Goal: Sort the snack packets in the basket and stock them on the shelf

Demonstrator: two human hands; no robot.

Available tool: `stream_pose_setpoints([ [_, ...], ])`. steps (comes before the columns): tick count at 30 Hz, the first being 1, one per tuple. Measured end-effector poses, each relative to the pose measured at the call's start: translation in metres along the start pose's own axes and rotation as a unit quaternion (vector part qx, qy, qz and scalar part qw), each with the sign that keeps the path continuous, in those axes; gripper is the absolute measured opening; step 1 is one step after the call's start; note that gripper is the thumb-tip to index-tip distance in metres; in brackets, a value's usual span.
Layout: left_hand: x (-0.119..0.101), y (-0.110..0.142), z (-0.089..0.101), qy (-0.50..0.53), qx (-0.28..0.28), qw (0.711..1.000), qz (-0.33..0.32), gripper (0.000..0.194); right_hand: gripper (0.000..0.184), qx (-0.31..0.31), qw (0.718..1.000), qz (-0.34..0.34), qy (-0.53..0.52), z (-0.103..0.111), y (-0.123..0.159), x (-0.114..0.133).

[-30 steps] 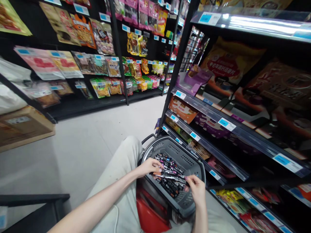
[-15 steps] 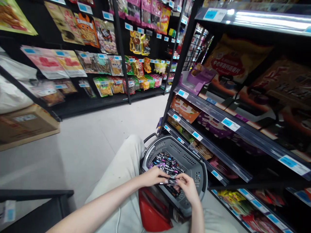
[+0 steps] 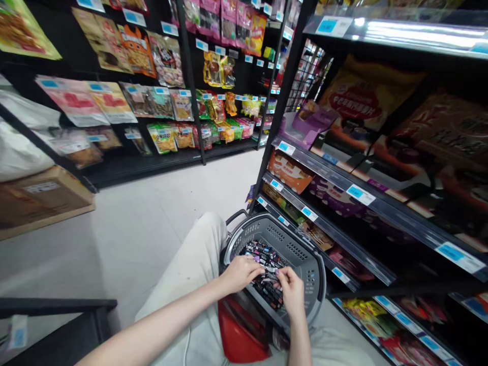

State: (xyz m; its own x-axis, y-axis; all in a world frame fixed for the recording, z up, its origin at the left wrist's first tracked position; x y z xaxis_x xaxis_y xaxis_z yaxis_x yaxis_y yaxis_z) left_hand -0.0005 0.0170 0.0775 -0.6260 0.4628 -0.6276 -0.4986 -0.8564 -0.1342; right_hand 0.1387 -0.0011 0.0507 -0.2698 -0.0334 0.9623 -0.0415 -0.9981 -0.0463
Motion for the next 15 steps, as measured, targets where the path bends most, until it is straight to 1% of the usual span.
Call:
stream_pose_setpoints([
  [2,-0.001,0.0,0.004,-0.018,-0.024,0.999,-0.01,0.033,0.021,-0.009,1.0,0.005,0.007,-0.001,0.0,0.0],
  [6,-0.009,0.001,0.007,-0.055,-0.03,0.997,-0.049,0.034,0.022,-0.012,1.0,-0.002,0.002,-0.005,0.001,-0.003],
  [8,-0.011,0.002,0.009,-0.065,-0.038,0.996,-0.047,0.037,0.023,-0.023,1.0,-0.008,0.0,-0.004,0.001,-0.004],
  [10,-0.011,0.002,0.01,-0.062,-0.046,0.997,-0.03,0.038,0.024,-0.022,1.0,-0.01,-0.009,-0.005,0.001,-0.003],
  [12,-0.007,0.0,0.011,-0.038,-0.045,0.998,0.001,0.039,0.024,-0.006,1.0,-0.003,-0.019,-0.005,0.002,0.002],
  [14,0.003,-0.002,0.007,0.016,-0.019,0.998,0.049,0.039,0.023,0.018,1.0,0.008,-0.021,-0.006,0.002,0.008],
  [15,0.01,-0.004,0.002,0.056,0.009,0.995,0.077,0.039,0.022,0.03,0.999,0.013,-0.022,-0.006,0.003,0.011],
])
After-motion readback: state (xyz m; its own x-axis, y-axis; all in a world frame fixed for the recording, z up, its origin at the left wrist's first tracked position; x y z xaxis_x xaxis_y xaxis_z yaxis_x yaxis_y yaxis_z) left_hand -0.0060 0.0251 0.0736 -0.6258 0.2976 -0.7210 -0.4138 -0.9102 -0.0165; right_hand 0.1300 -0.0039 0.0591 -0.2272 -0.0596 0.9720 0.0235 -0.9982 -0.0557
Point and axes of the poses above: each hand's wrist, its own y-axis away from the middle knuckle, its own z-axis out of the back of the hand, x = y × z, the point moved 8 cm from there along -y, towards the middle knuckle, and after that the axes turned 8 degrees about z, right-handed, at the moved point
